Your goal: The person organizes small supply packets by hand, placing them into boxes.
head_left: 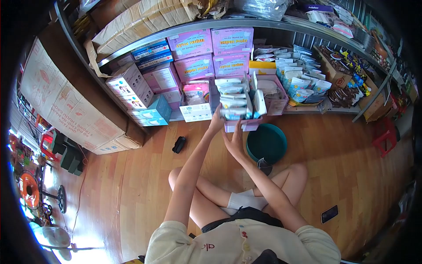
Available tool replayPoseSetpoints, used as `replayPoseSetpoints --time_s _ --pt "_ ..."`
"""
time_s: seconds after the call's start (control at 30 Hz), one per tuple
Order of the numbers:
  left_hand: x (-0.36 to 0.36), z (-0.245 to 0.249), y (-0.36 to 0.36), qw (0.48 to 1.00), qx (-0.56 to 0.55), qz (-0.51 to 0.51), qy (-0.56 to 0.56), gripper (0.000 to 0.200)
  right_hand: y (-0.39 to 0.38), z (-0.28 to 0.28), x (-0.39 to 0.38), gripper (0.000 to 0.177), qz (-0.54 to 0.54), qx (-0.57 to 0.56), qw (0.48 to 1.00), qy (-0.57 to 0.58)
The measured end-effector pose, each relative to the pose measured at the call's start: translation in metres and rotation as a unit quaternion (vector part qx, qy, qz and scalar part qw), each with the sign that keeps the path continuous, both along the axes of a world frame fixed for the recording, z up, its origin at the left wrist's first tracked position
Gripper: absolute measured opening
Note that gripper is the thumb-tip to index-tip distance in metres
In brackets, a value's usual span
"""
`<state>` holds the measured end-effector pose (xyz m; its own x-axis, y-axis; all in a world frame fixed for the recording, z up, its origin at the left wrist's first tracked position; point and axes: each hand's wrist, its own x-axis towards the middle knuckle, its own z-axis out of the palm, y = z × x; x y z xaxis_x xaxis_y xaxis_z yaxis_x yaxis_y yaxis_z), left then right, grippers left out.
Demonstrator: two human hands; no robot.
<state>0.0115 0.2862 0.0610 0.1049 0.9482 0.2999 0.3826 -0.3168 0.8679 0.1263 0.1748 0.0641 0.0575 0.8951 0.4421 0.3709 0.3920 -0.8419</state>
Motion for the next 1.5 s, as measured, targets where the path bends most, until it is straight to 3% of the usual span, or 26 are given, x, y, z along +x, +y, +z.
replayPoseSetpoints --time_s 0.03,0.1,0.17,0.2,0.3,0.37,0.4,0.43,0.5,0.53,0.67,0.77,0.87,0.97,1.0,1.07,1.17,1.43,1.5 --pt "0.001 -0.003 -0.005 0.999 -0.040 -0.012 -0.027 0.068 0.006 0.004 -0.001 0.093 -0.003 0.025 0.999 -0.026" --pt "-0.001 -0.023 -0.006 0.995 -0.018 -0.045 -0.087 0.071 0.021 0.009 -0.001 0.092 -0.014 0.009 0.999 -0.052" --pt "0.000 -0.024 -0.014 0.986 0.006 -0.077 -0.147 0.074 0.043 0.004 0.002 0.091 -0.023 0.048 0.995 -0.085" --pt "0.007 -0.005 -0.027 0.983 -0.021 -0.079 -0.165 0.076 0.047 0.012 0.006 0.086 -0.038 0.006 0.993 -0.112" --pt "0.005 -0.025 -0.009 0.973 -0.051 -0.104 -0.202 0.083 0.073 -0.003 0.028 0.067 -0.022 0.018 0.998 -0.052" --pt "0.004 -0.036 0.005 0.992 0.070 -0.056 -0.087 0.083 0.074 0.004 0.054 0.055 -0.003 0.049 0.999 -0.006" --pt "0.004 -0.036 0.009 0.993 0.082 -0.047 -0.067 0.082 0.078 0.001 0.066 0.046 -0.069 0.108 0.992 -0.007" --pt "0.006 -0.031 0.009 0.993 0.084 -0.048 -0.069 0.082 0.079 0.000 0.074 0.044 -0.153 0.098 0.983 0.041" --pt "0.010 -0.017 0.007 0.984 0.156 0.050 0.069 0.083 0.091 -0.006 0.095 0.044 -0.178 0.016 0.982 0.054" --pt "0.014 -0.005 0.001 0.984 0.156 0.048 0.069 0.083 0.101 -0.014 0.107 0.054 -0.079 -0.003 0.995 0.058" --pt "0.023 0.016 -0.008 0.994 0.088 0.058 0.010 0.085 0.121 -0.033 0.104 0.075 -0.081 0.034 0.996 -0.021" --pt "0.018 0.015 -0.015 0.998 0.042 0.046 -0.023 0.087 0.108 -0.015 0.102 0.074 -0.037 -0.015 0.998 -0.056" --pt "0.004 0.005 -0.014 0.994 0.078 0.070 -0.007 0.088 0.109 -0.025 0.088 0.067 -0.032 0.018 0.998 -0.050" --pt "-0.010 0.004 -0.009 0.987 0.103 0.112 0.043 0.076 0.118 -0.029 0.072 0.063 0.028 0.026 0.999 -0.019" --pt "-0.011 0.010 -0.008 0.987 0.102 0.114 0.044 0.076 0.116 -0.028 0.067 0.063 -0.038 0.064 0.993 -0.090" --pt "-0.010 0.024 -0.004 0.956 0.038 0.209 0.201 0.053 0.123 -0.023 0.062 0.065 -0.025 0.061 0.994 -0.083" --pt "-0.023 0.026 0.008 0.946 0.073 0.202 0.243 0.038 0.128 -0.022 0.066 0.070 -0.006 0.037 0.995 -0.089" --pt "-0.027 0.018 0.012 0.936 0.034 0.222 0.272 0.043 0.133 -0.036 0.058 0.095 -0.053 0.026 0.976 -0.209" --pt "-0.033 0.015 0.010 0.940 0.038 0.208 0.267 0.044 0.129 -0.033 0.070 0.097 0.009 -0.003 0.982 -0.191"
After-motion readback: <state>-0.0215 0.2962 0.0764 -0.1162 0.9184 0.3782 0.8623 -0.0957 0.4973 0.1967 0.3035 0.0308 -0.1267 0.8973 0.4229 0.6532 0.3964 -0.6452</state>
